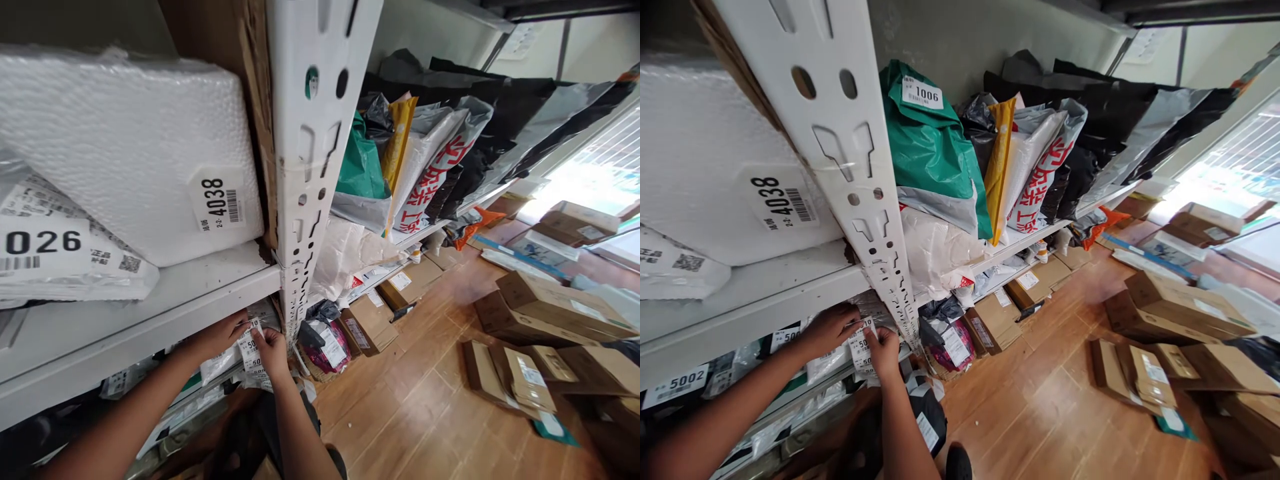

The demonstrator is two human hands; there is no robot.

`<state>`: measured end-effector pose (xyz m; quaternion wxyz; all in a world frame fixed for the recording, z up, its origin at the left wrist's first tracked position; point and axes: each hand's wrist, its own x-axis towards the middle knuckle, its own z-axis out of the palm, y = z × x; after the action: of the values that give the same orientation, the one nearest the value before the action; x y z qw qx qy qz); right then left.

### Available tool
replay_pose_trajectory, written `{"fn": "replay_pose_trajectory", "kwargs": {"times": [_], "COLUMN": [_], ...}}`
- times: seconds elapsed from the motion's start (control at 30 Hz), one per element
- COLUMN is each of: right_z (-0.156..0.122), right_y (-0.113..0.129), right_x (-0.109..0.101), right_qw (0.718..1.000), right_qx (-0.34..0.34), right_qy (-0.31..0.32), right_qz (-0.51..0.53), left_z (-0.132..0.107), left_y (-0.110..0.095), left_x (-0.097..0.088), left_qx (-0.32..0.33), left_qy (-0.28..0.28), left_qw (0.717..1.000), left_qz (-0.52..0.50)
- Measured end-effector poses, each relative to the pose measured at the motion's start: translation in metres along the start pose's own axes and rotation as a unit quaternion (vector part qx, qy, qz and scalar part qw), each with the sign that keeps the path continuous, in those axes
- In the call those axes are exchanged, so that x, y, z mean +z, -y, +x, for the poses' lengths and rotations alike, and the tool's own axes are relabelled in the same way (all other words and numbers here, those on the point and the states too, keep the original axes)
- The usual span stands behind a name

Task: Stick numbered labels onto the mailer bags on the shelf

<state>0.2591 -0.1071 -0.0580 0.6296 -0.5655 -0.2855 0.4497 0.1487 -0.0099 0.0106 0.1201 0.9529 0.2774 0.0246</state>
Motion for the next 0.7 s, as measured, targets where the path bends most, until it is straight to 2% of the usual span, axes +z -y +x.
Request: {"fn": "replay_pose_trajectory", "kwargs": {"times": [0.13,0.33,0.7], "right_z": [-0.002,-0.004,-0.025], "right_y": [-0.007,-0.013,-0.02], "right_x": [0.001,0.005,0.006], "right_qw": [0.999,0.997,0.997], "right_qx": [0.005,0.022,0.034], "right_qy": [-0.027,-0.07,-0.054], "right_qz": [-0.021,-0.034,0.031], "left_z": [-0.006,-0.008,-0.011], "left_y": [0.004,0.004,0.003], "left_x": [0.004,0.008,0.01], "left_qx": [0.023,0.023,0.005], "left_qy": [-0.02,-0.036,-0.056], "left_qw": [0.999,0.999,0.998], "left_qz": [-0.025,-0.018,0.028]}}
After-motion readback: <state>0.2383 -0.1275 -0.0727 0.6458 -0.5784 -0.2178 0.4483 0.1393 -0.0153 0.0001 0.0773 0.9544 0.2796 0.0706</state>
